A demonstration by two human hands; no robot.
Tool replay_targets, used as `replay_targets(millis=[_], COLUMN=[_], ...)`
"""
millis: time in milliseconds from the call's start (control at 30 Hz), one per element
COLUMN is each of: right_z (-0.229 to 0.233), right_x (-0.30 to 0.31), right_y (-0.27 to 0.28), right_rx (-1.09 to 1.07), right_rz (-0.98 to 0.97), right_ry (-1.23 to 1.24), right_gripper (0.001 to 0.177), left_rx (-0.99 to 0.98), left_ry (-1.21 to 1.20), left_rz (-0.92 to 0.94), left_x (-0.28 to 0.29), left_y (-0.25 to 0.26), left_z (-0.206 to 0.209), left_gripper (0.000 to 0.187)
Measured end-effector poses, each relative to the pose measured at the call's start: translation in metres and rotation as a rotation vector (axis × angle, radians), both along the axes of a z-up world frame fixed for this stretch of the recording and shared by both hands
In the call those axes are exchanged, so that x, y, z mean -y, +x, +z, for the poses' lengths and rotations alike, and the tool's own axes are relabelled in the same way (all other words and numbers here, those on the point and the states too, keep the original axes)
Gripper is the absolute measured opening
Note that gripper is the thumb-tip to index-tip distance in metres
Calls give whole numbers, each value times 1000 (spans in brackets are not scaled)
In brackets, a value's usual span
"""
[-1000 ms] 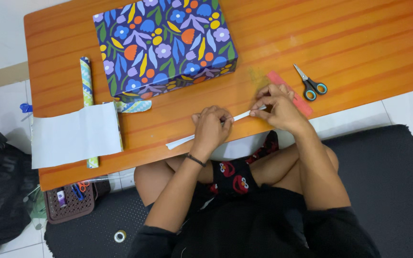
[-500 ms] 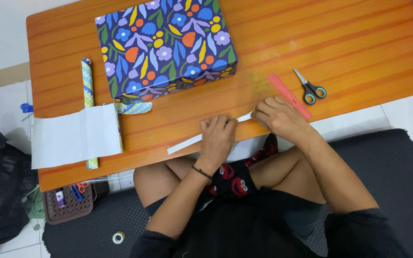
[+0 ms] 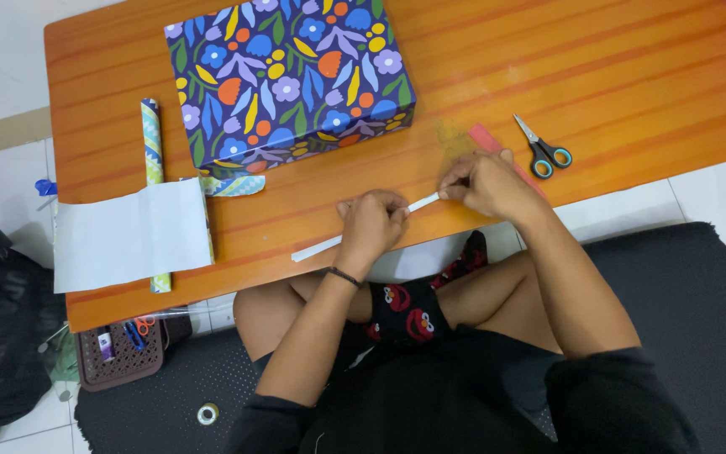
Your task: The person folds a long strip of white paper repeatedly on a wooden table, creating a narrow, accordion-style folded piece. The person smooths the folds and adjusts the paper throughout the process.
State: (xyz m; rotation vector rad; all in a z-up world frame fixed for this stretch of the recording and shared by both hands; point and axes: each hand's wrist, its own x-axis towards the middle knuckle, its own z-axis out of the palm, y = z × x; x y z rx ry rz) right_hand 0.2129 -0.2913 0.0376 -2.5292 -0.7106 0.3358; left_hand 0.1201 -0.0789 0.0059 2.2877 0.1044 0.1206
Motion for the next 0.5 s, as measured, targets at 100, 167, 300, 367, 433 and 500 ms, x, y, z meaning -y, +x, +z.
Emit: replay_targets(millis=[100, 167, 300, 367, 433, 500], right_z=[-1, -3, -5, -2, 2, 5], right_x=[1, 2, 0, -3, -6, -9], right_y=[8, 12, 14, 13, 12, 10], right_rx=[-132, -142, -106, -102, -82, -87], right_rz=[-44, -36, -47, -57, -53, -77], right_ry=[45, 68, 43, 27, 0, -28], right_gripper=[12, 13, 13, 13, 13, 14], left_rx=[-12, 21, 102, 98, 225, 345], left_ry=[4, 4, 20, 69, 223, 362], left_rz=[2, 7, 44, 10, -124, -203], left_x=[1, 1, 1, 1, 3, 6], left_y=[3, 2, -3, -4, -7, -13], left_z=[1, 2, 3, 4, 4, 4], left_gripper=[4, 3, 4, 5, 20, 28])
